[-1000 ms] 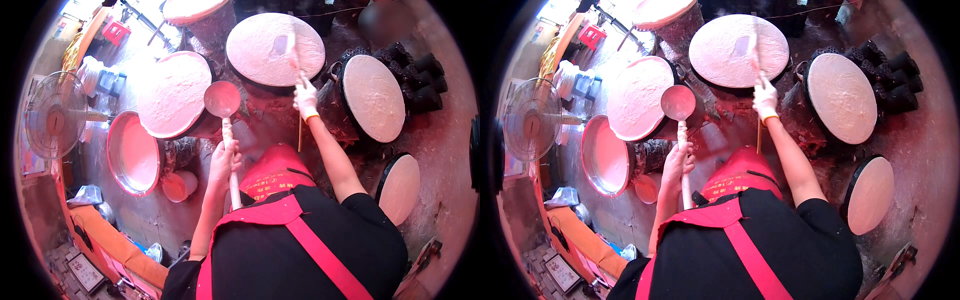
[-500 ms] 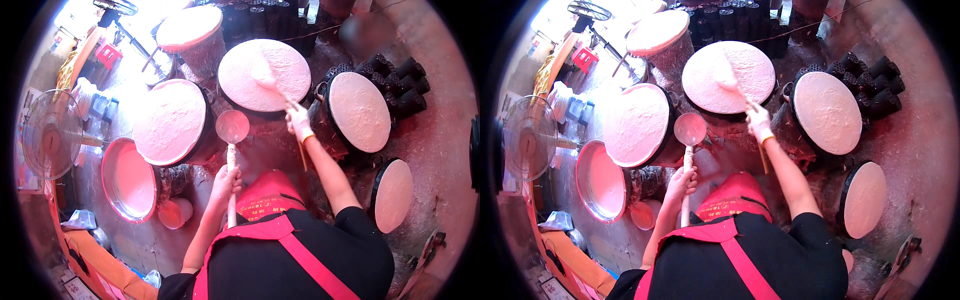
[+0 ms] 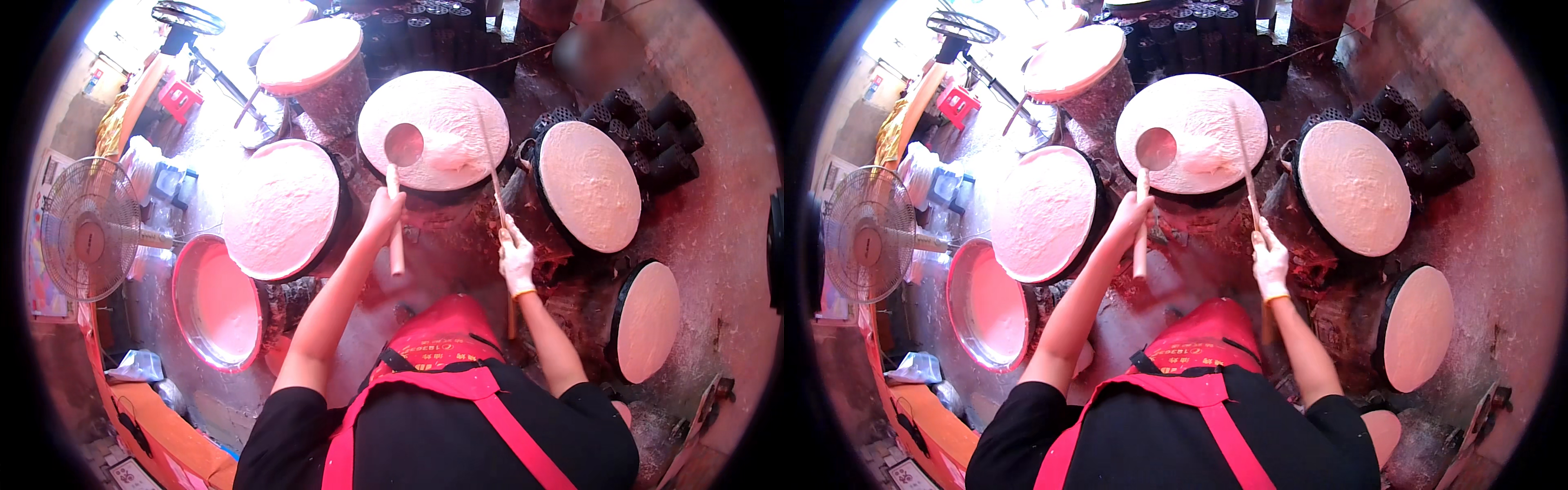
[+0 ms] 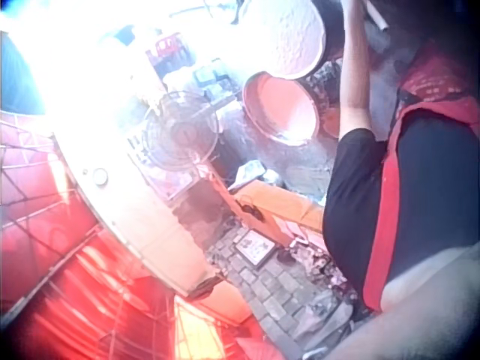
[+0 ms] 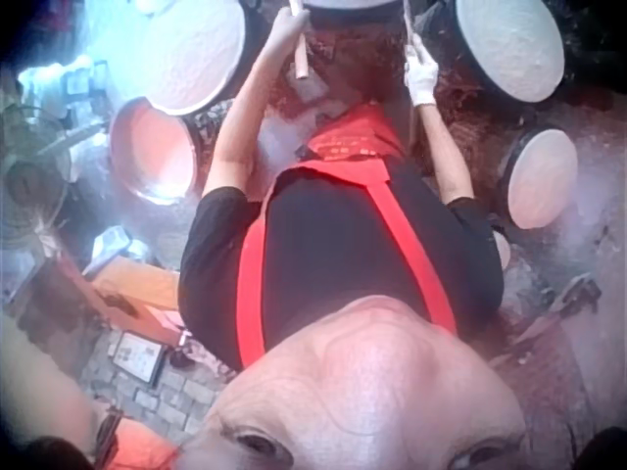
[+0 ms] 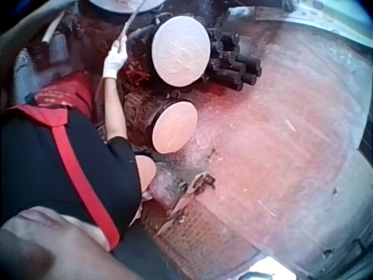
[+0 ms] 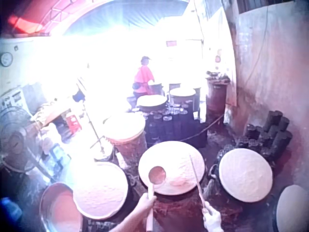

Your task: The person spreads batter onto multiple heated circular plates using a spreader and removes the thin cooked crepes with a stick.

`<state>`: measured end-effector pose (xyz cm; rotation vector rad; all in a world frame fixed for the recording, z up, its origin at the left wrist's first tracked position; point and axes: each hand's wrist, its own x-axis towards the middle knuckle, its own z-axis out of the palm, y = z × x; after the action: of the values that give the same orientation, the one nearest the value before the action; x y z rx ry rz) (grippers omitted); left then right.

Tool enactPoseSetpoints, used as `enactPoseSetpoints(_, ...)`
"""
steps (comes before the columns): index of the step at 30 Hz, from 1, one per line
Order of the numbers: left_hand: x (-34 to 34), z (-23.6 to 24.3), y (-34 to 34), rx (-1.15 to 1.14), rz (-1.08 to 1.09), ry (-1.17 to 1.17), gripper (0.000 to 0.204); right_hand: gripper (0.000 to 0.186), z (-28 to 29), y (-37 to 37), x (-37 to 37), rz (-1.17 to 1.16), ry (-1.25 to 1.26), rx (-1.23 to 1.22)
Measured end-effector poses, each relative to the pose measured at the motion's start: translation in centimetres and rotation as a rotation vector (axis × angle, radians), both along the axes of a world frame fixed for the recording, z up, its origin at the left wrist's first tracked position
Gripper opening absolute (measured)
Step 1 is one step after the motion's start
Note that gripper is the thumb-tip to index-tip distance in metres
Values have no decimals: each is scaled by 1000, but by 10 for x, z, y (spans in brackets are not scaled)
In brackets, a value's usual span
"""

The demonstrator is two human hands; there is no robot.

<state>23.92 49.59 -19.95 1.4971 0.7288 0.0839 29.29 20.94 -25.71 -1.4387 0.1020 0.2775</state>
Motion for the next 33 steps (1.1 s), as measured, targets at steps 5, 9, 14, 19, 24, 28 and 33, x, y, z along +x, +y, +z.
enactPoseSetpoints(5, 53, 2, -56, -96, 99, 147, 9, 40, 25, 51, -29, 166, 324, 182)
enactPoseSetpoints(9, 49, 13, -27, -1199, 187, -120, 12, 40, 37, 60, -22, 397, 478, 329)
enactPoseSetpoints(14, -33, 101, -21, -1186, 2, -144, 12, 30, 77, 15, 74, 102, 270, 237)
enactPoseSetpoints(19, -83, 106, -13, -1251, 213, 15, 12, 40, 29, 27, 32, 369, -450, -431)
enactPoseSetpoints(24, -129, 92, -36, -1178, 354, -40, 13, 41, 59, 6, 23, 482, -358, -438)
enactPoseSetpoints(28, -177, 86, -61, -1134, 546, -91, 10, 39, 15, -19, 50, 328, -469, -465)
enactPoseSetpoints(33, -246, 85, -96, -1381, 917, -317, 12, 42, 21, -13, -15, 842, -529, -349)
